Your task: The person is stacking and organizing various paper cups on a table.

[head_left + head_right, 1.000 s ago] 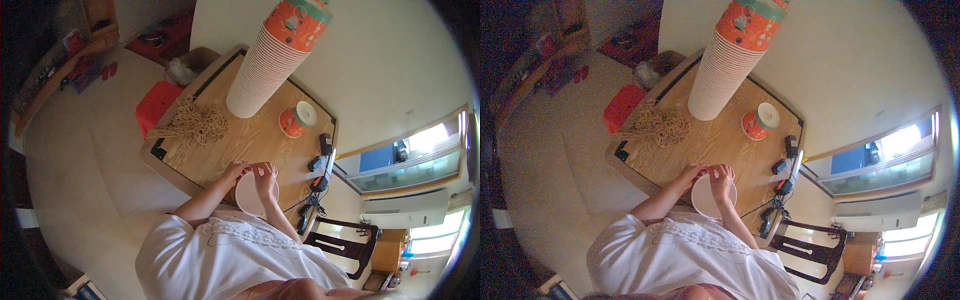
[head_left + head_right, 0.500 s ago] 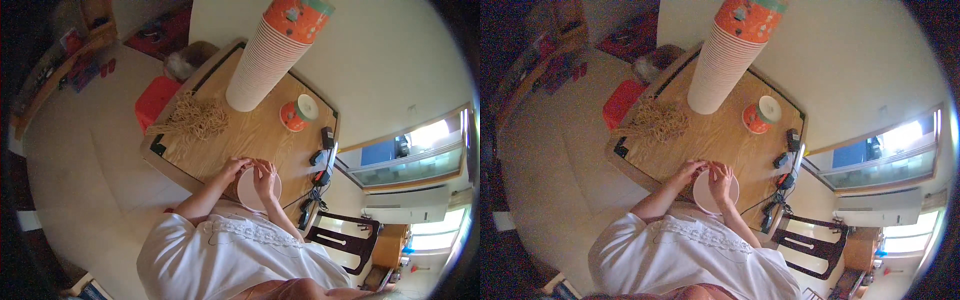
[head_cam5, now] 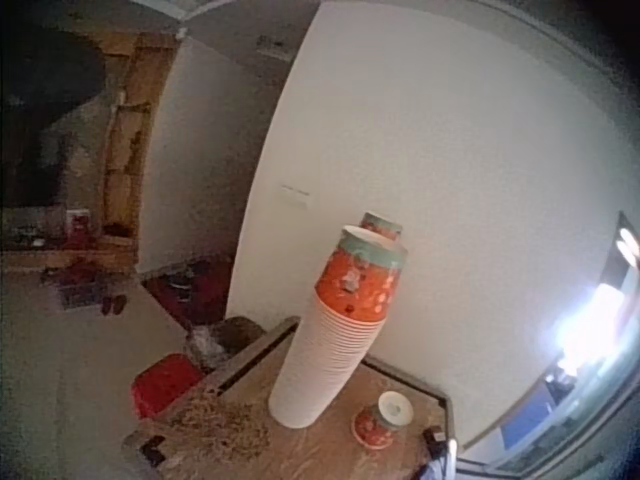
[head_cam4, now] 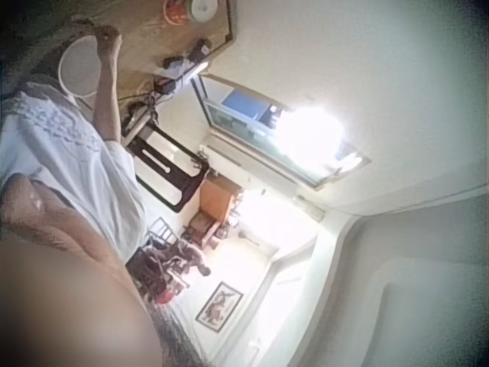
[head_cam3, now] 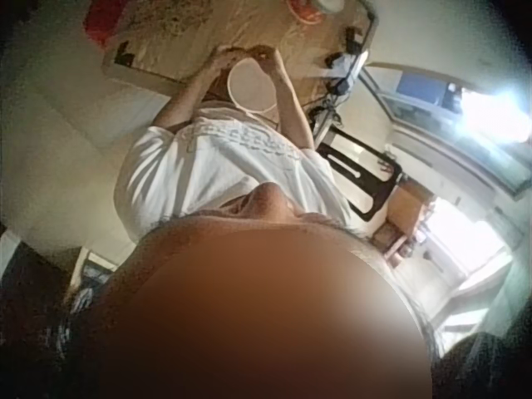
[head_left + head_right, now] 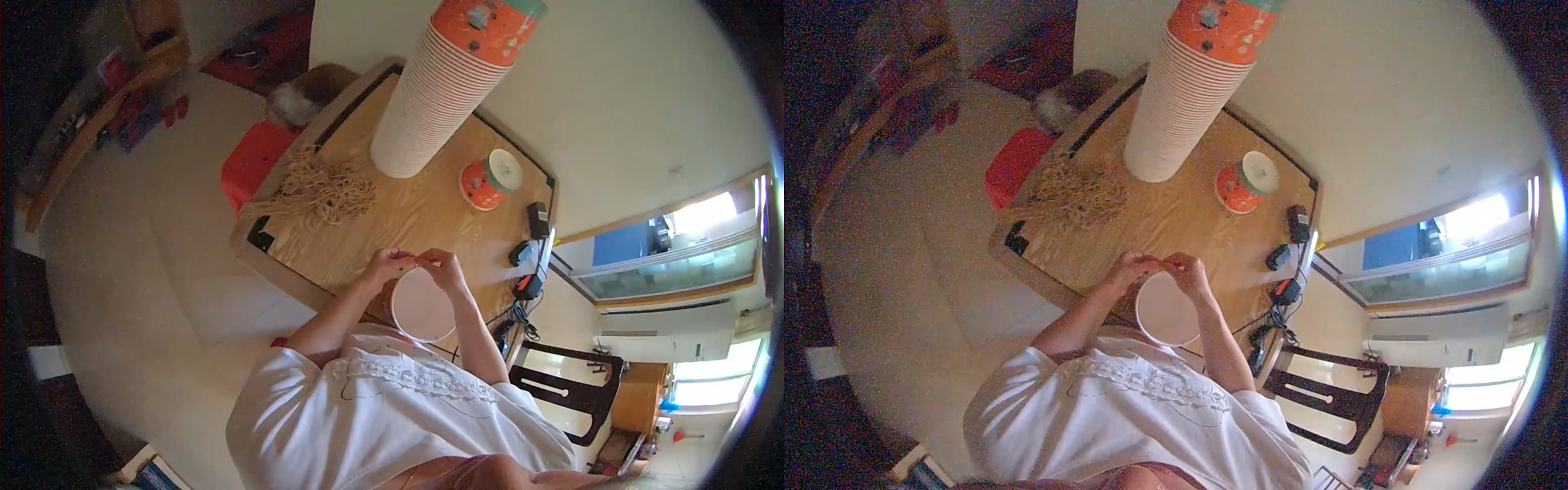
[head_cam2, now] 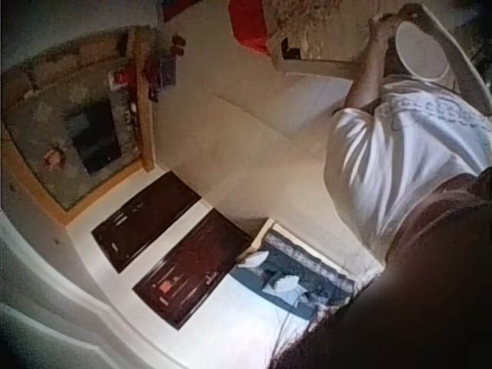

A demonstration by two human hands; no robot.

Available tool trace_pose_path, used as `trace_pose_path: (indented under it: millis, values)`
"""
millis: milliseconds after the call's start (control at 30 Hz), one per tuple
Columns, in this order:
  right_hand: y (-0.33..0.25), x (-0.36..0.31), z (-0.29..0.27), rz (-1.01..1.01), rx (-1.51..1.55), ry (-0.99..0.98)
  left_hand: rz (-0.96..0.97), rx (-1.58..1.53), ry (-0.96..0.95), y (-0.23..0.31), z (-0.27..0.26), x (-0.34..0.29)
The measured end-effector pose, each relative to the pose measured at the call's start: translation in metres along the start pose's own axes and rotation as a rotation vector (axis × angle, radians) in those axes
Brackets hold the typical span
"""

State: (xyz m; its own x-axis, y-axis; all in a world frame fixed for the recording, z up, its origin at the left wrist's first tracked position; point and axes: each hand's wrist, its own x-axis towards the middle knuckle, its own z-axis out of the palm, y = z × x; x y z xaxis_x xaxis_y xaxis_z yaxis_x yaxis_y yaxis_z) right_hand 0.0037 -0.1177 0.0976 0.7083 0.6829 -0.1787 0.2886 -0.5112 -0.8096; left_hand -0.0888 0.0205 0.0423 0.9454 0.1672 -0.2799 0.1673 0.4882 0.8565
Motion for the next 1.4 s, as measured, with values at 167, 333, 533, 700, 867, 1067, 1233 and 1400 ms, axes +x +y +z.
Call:
trace_pose_path:
  millis: [167,333,533,700,867,1067,1233,1400]
  values:
    - [0.004,0.000,0.002,-0.013,0.024,0.056,-0.020,-0.077,0.086,0.004,0.006,0.000]
    - [0.009,0.000,0.004,-0.031,0.018,0.089,0.154,0.215,0.139,0.010,0.010,-0.004]
    - [0.004,0.000,0.006,-0.027,-0.089,0.110,0.336,0.506,0.231,0.013,0.011,-0.007]
    - [-0.002,0.000,0.009,-0.163,-0.002,0.169,0.308,0.563,0.283,0.014,0.011,-0.006]
    - [-0.005,0.004,0.012,-0.075,0.009,0.023,0.224,0.477,0.248,-0.016,-0.005,0.011]
    - [0.001,0.003,0.009,-0.082,0.075,0.025,0.026,0.316,0.226,0.000,-0.004,-0.003]
    - [-0.005,0.000,0.008,-0.094,0.049,0.038,0.021,0.248,0.234,0.009,-0.002,-0.010]
    - [0.004,0.002,0.010,-0.105,0.104,0.045,0.296,0.088,0.097,-0.003,0.007,-0.001]
